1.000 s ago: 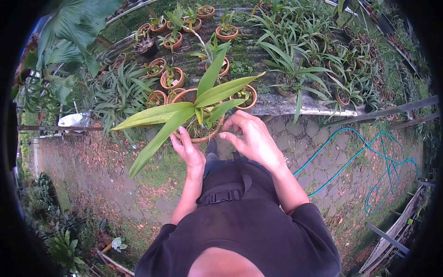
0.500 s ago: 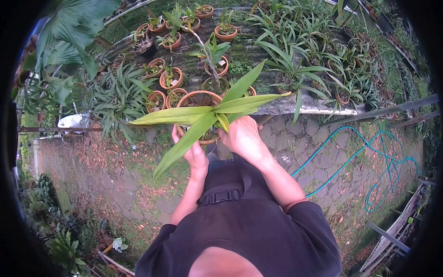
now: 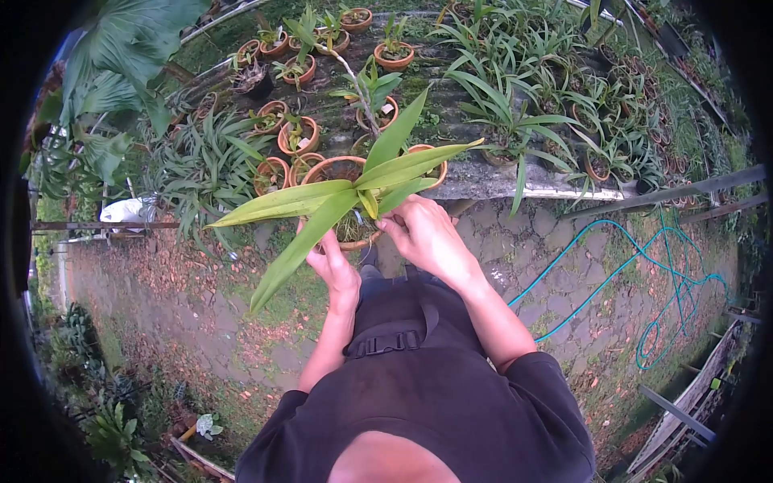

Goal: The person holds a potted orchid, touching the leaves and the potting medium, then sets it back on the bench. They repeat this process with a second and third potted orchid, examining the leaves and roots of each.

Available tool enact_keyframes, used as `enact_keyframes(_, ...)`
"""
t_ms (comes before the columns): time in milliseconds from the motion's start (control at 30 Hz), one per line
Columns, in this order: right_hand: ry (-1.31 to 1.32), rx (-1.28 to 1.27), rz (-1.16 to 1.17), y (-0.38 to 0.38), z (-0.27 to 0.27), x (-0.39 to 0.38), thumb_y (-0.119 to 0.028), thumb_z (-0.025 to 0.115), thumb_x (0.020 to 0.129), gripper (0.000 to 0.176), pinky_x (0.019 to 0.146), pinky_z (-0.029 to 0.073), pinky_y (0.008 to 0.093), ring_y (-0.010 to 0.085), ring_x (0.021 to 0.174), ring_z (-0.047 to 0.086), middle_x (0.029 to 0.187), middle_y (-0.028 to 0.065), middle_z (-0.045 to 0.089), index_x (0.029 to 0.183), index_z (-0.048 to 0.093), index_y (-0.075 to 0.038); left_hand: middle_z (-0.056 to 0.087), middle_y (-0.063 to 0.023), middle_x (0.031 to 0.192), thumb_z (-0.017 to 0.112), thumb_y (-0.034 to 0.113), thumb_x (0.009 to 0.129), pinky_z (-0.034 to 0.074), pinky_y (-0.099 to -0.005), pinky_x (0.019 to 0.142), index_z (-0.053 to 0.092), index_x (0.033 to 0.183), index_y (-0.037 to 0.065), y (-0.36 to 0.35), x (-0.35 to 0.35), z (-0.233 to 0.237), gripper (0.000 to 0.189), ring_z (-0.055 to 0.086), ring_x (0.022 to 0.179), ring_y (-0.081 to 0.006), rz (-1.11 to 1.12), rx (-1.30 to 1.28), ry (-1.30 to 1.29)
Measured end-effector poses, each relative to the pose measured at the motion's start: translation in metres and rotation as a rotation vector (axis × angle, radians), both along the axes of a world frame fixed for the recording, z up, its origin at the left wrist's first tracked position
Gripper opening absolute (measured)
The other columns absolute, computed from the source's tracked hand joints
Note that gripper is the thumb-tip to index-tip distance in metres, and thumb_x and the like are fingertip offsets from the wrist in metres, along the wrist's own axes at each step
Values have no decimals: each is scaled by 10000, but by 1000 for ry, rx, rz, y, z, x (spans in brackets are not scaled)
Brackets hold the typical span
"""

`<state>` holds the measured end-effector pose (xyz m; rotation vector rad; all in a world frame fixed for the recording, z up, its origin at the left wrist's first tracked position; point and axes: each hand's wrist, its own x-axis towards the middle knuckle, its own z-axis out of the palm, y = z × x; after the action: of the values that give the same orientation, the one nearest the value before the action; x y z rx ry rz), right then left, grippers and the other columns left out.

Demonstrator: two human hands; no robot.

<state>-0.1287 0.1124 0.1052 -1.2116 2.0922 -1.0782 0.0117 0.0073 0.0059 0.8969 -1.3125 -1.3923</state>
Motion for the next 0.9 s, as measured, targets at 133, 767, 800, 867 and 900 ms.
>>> enact_keyframes(133,202,-49,-71,-1,-10,8,-95,740,836,282,819,510,530,433,931,661,955,209,703,1094,685,4,481,-184,1439,609,244,1047,366,-392,1134,357,1494,-34,8,-5,18,583,475,1323,-236,-24,68,11)
enact_keyframes(767,-39,-143,-18,-6,-26,1,-76,652,904,244,857,506,534,459,999,646,1019,254,681,1123,650,32,466,-202,1489,594,166,1049,350,-404,1163,328,1524,-46,6,-4,21,584,463,1380,-259,-67,87,78)
enact_keyframes(800,-82,-116,-19,-4,-18,-1,-80,656,907,228,851,507,527,458,983,651,1001,252,684,1102,660,39,464,-202,1493,590,164,1051,348,-405,1165,324,1530,-44,4,-3,16,586,462,1382,-259,-62,73,53)
enact_keyframes(867,-61,-121,-23,-1,-15,-2,-88,680,903,207,775,494,500,433,883,649,914,243,669,1062,672,44,459,-202,1502,581,160,1056,344,-406,1170,316,1541,-41,0,1,8,589,459,1385,-259,-51,44,2)
enact_keyframes(900,6,-154,-27,2,-15,-2,-93,701,897,202,705,480,479,409,800,642,845,235,651,1044,675,44,456,-202,1504,583,158,1054,342,-405,1171,314,1542,-40,0,1,9,591,459,1386,-258,-60,39,1)
